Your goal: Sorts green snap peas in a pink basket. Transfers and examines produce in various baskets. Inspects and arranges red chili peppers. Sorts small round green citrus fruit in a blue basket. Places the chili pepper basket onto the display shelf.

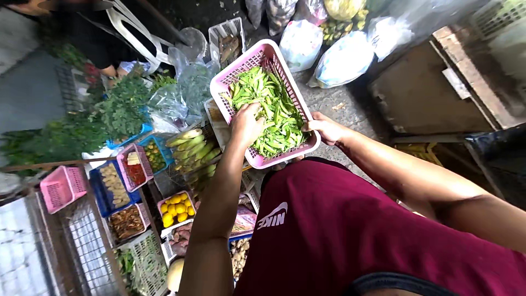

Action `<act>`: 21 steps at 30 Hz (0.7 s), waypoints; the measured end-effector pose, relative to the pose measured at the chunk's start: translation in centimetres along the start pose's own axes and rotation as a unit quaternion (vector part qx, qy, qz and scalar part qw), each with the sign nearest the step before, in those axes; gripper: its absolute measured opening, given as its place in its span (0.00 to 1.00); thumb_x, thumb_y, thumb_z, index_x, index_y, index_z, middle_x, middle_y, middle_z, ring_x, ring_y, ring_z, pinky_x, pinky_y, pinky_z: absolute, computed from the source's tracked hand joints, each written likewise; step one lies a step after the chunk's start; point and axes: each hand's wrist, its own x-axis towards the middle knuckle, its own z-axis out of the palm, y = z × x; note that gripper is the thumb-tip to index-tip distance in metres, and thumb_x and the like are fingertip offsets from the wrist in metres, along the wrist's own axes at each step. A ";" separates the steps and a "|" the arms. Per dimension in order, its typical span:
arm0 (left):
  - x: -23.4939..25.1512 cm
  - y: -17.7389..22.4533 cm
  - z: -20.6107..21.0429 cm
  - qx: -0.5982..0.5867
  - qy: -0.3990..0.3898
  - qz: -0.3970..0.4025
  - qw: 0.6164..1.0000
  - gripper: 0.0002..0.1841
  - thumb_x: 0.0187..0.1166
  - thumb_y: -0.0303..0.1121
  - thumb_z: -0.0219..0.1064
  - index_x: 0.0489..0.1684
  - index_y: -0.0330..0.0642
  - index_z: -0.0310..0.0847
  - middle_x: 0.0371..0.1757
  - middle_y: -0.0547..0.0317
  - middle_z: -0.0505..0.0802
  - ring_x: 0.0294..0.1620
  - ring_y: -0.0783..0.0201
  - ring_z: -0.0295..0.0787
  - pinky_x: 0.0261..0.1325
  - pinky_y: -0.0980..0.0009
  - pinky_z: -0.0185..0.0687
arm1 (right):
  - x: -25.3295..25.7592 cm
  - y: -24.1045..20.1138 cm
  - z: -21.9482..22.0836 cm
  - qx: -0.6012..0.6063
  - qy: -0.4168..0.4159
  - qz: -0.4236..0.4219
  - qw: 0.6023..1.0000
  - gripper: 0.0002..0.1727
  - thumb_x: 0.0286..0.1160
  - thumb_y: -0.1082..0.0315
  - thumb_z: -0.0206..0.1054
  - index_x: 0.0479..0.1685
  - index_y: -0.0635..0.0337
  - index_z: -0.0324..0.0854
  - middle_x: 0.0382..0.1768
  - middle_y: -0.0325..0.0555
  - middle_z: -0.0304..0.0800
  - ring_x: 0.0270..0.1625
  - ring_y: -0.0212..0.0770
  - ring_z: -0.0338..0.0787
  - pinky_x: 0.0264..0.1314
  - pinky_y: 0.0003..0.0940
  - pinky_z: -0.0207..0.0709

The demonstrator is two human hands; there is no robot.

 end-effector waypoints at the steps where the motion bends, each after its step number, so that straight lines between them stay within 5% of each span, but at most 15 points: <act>1: 0.2 0.0 0.0 -0.004 -0.003 -0.002 1.000 0.21 0.78 0.37 0.71 0.71 0.51 0.84 0.71 0.51 0.87 0.70 0.50 0.85 0.72 0.43 0.81 | -0.2 0.2 0.1 0.011 0.012 -0.001 1.000 0.23 0.54 0.57 0.71 0.52 0.56 0.85 0.36 0.45 0.95 0.34 0.38 0.95 0.38 0.38 0.91; 3: 0.3 0.2 -0.2 -0.002 -0.009 -0.004 1.000 0.16 0.77 0.35 0.70 0.61 0.49 0.88 0.65 0.51 0.90 0.66 0.50 0.87 0.68 0.42 0.82 | -0.4 0.3 0.0 0.023 0.019 0.001 1.000 0.23 0.54 0.57 0.71 0.53 0.55 0.85 0.35 0.45 0.95 0.33 0.38 0.95 0.36 0.39 0.91; 8: -0.2 1.5 0.1 0.016 -0.014 -0.040 0.999 0.23 0.78 0.43 0.72 0.71 0.48 0.84 0.69 0.48 0.88 0.72 0.47 0.84 0.74 0.42 0.78 | 0.0 -0.3 -0.3 0.008 -0.010 -0.004 1.000 0.25 0.54 0.58 0.71 0.55 0.58 0.83 0.40 0.45 0.95 0.40 0.38 0.95 0.43 0.39 0.92; 13: -0.7 1.3 -0.7 -0.041 0.010 -0.040 0.998 0.12 0.73 0.35 0.72 0.51 0.46 0.92 0.52 0.49 0.95 0.58 0.48 0.92 0.62 0.39 0.84 | -0.4 -0.2 -0.3 0.019 -0.013 -0.007 1.000 0.23 0.55 0.60 0.70 0.55 0.56 0.84 0.40 0.42 0.95 0.40 0.35 0.95 0.44 0.37 0.91; 15: -1.8 0.6 -1.9 -0.107 0.046 -0.025 0.993 0.11 0.74 0.33 0.73 0.51 0.45 0.92 0.52 0.52 0.96 0.56 0.54 0.93 0.63 0.44 0.86 | -0.2 0.1 -0.8 0.033 -0.024 -0.010 0.999 0.24 0.55 0.60 0.71 0.56 0.56 0.84 0.41 0.43 0.95 0.41 0.36 0.95 0.45 0.38 0.92; 21: -4.8 -0.8 -5.3 -0.280 0.137 0.046 0.949 0.06 0.70 0.28 0.74 0.41 0.45 0.93 0.40 0.63 0.96 0.39 0.72 0.92 0.44 0.68 0.90 | -0.1 0.5 -1.5 0.042 -0.035 -0.005 0.998 0.22 0.56 0.58 0.71 0.54 0.54 0.84 0.39 0.42 0.96 0.39 0.35 0.96 0.43 0.37 0.92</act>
